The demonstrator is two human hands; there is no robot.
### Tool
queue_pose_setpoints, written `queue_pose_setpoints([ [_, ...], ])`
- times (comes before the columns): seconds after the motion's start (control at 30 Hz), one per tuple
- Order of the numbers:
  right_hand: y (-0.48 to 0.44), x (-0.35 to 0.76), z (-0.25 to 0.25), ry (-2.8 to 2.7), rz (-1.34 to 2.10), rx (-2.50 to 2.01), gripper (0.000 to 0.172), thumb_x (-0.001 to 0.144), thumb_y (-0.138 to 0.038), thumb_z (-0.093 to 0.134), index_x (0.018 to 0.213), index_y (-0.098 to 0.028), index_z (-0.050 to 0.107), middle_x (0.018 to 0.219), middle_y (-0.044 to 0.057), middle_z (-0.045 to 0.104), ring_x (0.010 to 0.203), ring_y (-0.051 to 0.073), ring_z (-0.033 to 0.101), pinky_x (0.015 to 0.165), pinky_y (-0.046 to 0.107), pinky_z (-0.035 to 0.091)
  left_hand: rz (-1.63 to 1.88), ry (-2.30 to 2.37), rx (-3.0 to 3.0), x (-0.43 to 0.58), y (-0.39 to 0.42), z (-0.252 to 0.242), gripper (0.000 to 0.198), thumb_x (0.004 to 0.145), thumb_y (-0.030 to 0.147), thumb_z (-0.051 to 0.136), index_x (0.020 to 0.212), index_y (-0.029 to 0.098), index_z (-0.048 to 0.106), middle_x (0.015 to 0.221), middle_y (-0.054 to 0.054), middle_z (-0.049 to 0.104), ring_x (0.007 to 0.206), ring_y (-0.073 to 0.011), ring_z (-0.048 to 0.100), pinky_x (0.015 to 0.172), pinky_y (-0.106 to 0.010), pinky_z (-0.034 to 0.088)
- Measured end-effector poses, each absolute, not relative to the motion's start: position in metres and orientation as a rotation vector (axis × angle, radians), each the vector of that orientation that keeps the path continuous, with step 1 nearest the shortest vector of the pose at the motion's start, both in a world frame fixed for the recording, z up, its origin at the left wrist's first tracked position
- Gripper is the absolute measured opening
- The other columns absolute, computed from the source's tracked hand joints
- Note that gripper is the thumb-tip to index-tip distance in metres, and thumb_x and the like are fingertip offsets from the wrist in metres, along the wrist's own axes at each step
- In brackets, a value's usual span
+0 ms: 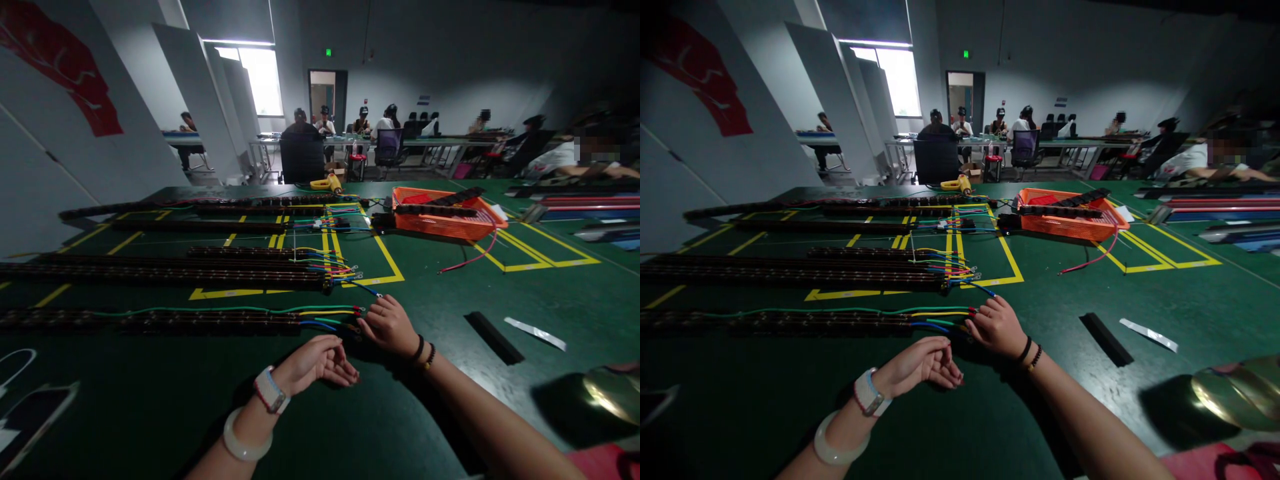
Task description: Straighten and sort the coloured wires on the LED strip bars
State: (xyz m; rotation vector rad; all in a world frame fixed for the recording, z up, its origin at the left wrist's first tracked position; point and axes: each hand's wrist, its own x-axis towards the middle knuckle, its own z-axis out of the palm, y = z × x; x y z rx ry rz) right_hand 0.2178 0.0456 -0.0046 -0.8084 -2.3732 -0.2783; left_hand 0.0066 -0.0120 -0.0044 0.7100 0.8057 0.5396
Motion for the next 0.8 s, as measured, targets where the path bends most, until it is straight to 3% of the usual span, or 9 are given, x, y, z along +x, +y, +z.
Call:
queue_pose_setpoints([
  [0.23,0.055,0.221,-0.012,-2.3,-0.062,-1.059,0.037,0.095,-0.03,0.041,0.063,-0.017,0.054,0.06,0.001,0.051,0.065,0.014,0.041,0.067,0.029,0.029,0.529,0.795,0.72,0.006,-0.012,-0.004,0.025,0.081,0.039,0.05,0.074,0.015,0.052,0.08,-0.015,0.072,0.081,-0.026,0.069,0.077,-0.038,0.048],
  [0.43,0.063,0.208,-0.011,-2.447,0.107,-1.029,0.021,0.091,-0.035,0.05,0.096,-0.02,0.064,0.086,0.006,0.059,0.082,0.018,0.05,0.076,0.03,0.035,0.526,0.805,0.706,0.006,-0.012,-0.002,0.024,0.081,0.038,0.05,0.074,0.014,0.052,0.08,-0.016,0.072,0.08,-0.0261,0.069,0.078,-0.039,0.048],
  [0.53,0.071,0.195,-0.007,-2.501,0.265,-0.949,0.034,0.086,-0.044,0.056,0.112,-0.022,0.059,0.102,0.008,0.056,0.095,0.02,0.05,0.085,0.034,0.036,0.527,0.802,0.692,0.007,-0.012,-0.001,0.025,0.081,0.037,0.049,0.074,0.014,0.052,0.08,-0.017,0.072,0.08,-0.0257,0.069,0.078,-0.039,0.048],
  [0.67,0.085,0.174,-0.002,-2.586,0.451,-0.868,0.049,0.075,-0.054,0.066,0.11,-0.02,0.058,0.106,0.008,0.056,0.1,0.021,0.049,0.089,0.035,0.036,0.524,0.786,0.666,0.005,-0.011,-0.002,0.023,0.082,0.035,0.049,0.076,0.014,0.053,0.08,-0.016,0.072,0.08,-0.0253,0.069,0.079,-0.038,0.048],
  [0.8,0.1,0.16,-0.001,-2.67,0.607,-0.857,0.049,0.069,-0.052,0.071,0.1,-0.017,0.059,0.093,0.004,0.061,0.085,0.017,0.053,0.079,0.03,0.037,0.523,0.759,0.659,0.003,-0.009,-0.003,0.023,0.081,0.036,0.051,0.078,0.013,0.054,0.081,-0.016,0.072,0.082,-0.0253,0.069,0.084,-0.041,0.047],
])
